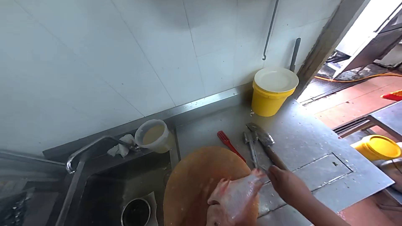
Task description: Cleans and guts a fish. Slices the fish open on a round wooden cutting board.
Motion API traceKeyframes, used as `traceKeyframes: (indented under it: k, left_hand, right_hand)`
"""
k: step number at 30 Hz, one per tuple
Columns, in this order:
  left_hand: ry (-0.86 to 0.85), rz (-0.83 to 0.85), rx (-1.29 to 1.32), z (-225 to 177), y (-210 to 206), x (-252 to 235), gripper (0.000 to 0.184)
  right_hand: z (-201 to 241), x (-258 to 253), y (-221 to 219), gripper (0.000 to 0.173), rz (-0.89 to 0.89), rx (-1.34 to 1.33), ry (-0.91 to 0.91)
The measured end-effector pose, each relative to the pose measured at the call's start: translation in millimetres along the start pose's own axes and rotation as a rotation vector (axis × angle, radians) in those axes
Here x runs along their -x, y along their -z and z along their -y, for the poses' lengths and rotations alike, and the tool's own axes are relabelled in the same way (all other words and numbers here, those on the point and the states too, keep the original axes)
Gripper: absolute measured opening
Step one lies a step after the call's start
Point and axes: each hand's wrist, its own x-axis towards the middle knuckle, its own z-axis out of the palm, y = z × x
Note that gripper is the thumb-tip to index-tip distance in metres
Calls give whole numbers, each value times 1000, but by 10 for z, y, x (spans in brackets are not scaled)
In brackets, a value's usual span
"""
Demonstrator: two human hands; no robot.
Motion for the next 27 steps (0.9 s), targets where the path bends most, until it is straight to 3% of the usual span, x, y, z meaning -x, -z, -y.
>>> traceKeyframes:
  k: [2, 4, 8, 11, 13, 15, 19, 21, 23, 27]
  left_hand:
    - [-252, -75, -164, 512, -250, -88, 34]
    - [-321, -94, -82, 585, -263, -104, 40]
    - [-123, 44, 92, 219, -184, 44, 43]
    - [78, 174, -54, -79, -229, 81, 82]
    - [166, 248, -101, -252, -254, 64, 88]
    - [248, 306, -62, -382, -217, 52, 88]
    - [249, 288, 134, -326, -183, 119, 76]
    - [190, 252, 199, -333, -192, 138, 61]
    - [122, 192, 204, -329, -191, 134, 51]
    - [-56, 4, 219, -232, -271, 133, 36]
  right_hand:
    - [-92, -73, -152, 40, 99, 98, -81]
    - [-52, 63, -427, 39, 173, 89, -46]
    - [-339, 209, -573, 41, 41, -52, -16]
    - [-302, 318, -581, 36, 112, 3, -75]
    - [-111, 540, -721, 31, 199, 21, 35]
    - [-119, 634, -820, 29, 145, -28, 196]
    - [-144, 385, -724, 33, 158, -97, 38]
    - [50, 421, -656, 32, 297, -94, 142]
    - [143, 419, -587, 35, 321, -121, 262]
    - [62, 149, -453, 37, 251, -124, 113]
